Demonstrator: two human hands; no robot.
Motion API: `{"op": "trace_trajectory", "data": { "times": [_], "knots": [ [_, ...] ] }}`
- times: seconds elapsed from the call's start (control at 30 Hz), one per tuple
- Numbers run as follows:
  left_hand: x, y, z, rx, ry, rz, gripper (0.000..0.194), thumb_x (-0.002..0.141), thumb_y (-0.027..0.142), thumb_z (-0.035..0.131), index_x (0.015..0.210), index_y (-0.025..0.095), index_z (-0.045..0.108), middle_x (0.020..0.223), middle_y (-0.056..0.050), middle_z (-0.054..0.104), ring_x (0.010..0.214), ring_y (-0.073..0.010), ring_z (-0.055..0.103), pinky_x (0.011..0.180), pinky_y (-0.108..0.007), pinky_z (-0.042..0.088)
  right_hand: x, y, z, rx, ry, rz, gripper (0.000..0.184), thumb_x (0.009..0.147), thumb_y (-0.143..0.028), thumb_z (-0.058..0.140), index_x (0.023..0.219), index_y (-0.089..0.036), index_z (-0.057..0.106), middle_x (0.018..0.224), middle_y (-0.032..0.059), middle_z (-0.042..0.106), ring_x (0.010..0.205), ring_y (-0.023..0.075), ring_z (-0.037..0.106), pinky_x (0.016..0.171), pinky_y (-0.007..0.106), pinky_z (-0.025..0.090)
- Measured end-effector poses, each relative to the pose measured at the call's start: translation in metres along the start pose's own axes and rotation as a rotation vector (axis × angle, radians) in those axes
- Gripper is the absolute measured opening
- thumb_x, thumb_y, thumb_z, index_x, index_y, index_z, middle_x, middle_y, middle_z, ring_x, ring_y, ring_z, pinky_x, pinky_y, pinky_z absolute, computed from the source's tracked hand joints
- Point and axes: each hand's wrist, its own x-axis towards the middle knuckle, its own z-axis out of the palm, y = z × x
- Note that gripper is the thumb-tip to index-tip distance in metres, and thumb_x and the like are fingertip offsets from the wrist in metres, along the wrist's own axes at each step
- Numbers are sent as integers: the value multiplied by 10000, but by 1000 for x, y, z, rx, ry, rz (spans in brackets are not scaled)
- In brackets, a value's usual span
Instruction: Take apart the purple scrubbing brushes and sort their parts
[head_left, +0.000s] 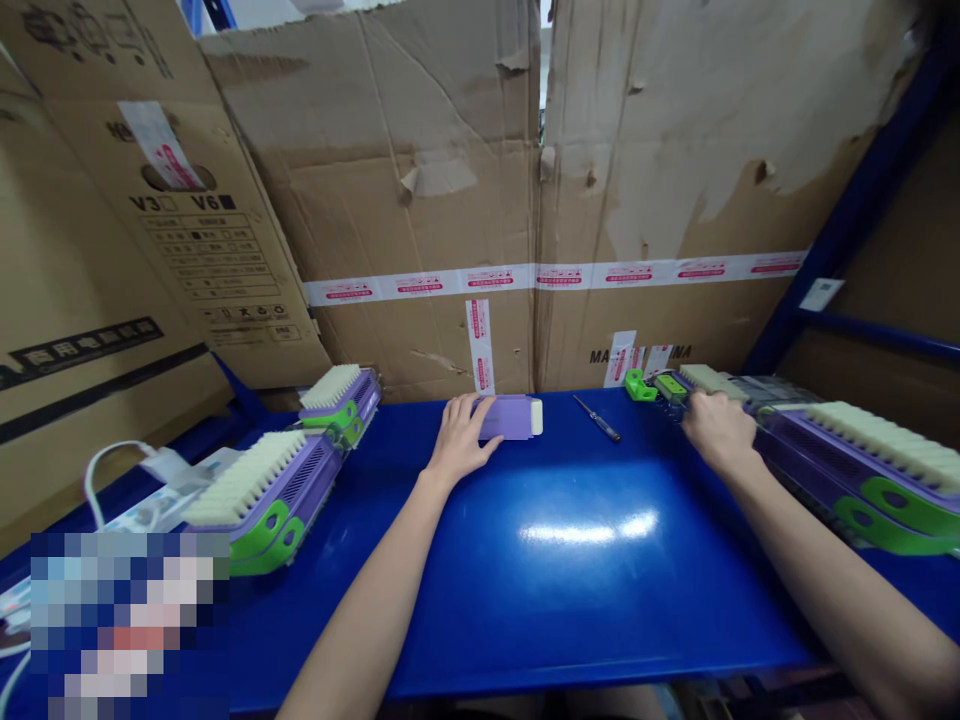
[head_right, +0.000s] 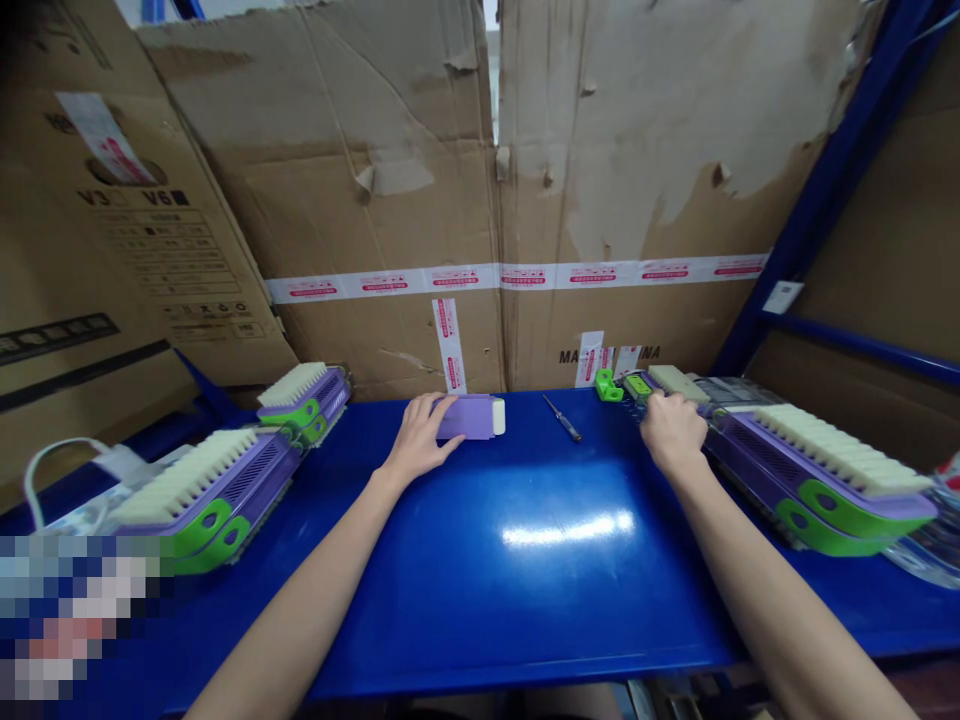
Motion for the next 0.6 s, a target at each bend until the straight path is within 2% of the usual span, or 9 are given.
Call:
{"op": "trace_trajectory", "data": {
  "times": [0.1,0.2,0.27,0.4,0.5,0.6],
  "knots": [
    [0,0,1,14,-1,0,577,797,393,622,1296,177,429,1235,-137,480,1160,-289,428,1011,-446,351,-1,-10,-4,42,94,-43,363,888,-278,415,1110,-56,597,1021,275,603,987,396,591,686,417,479],
    [0,2,4,49,18,4,559,790,398,637,1270,182,447,1230,-142,485,1155,-295,436,997,-454,361,-2,-31,-8,205,149,-128,389,902,-364,407,1102,-104,616,1002,224,646,939,349,625,720,407,478],
    [1,4,6,80,28,10,521,791,385,642,1238,182,470,1219,-142,493,1150,-298,443,984,-453,370,-6,-51,-8,378,118,-215,373,902,-389,420,1089,-142,628,972,167,680,914,295,645,755,371,478],
    [1,9,5,131,27,11,427,800,346,639,1175,183,515,1188,-137,519,1119,-294,470,947,-443,396,-22,-94,-3,706,-58,-500,364,901,-409,449,1111,-164,617,969,94,702,903,211,653,801,303,479],
    [1,12,5,161,28,11,423,800,346,637,1174,183,523,1183,-142,529,1096,-296,485,929,-445,406,-33,-117,4,775,-124,-657,448,872,-423,508,1232,-158,540,1030,89,689,934,200,644,827,304,482],
    [0,13,6,186,50,1,468,804,369,628,1211,172,506,1197,-156,523,1094,-299,489,928,-445,408,-35,-124,9,713,-50,-692,468,878,-402,508,1273,-151,505,1111,109,656,1008,209,613,882,322,465]
  ]
}}
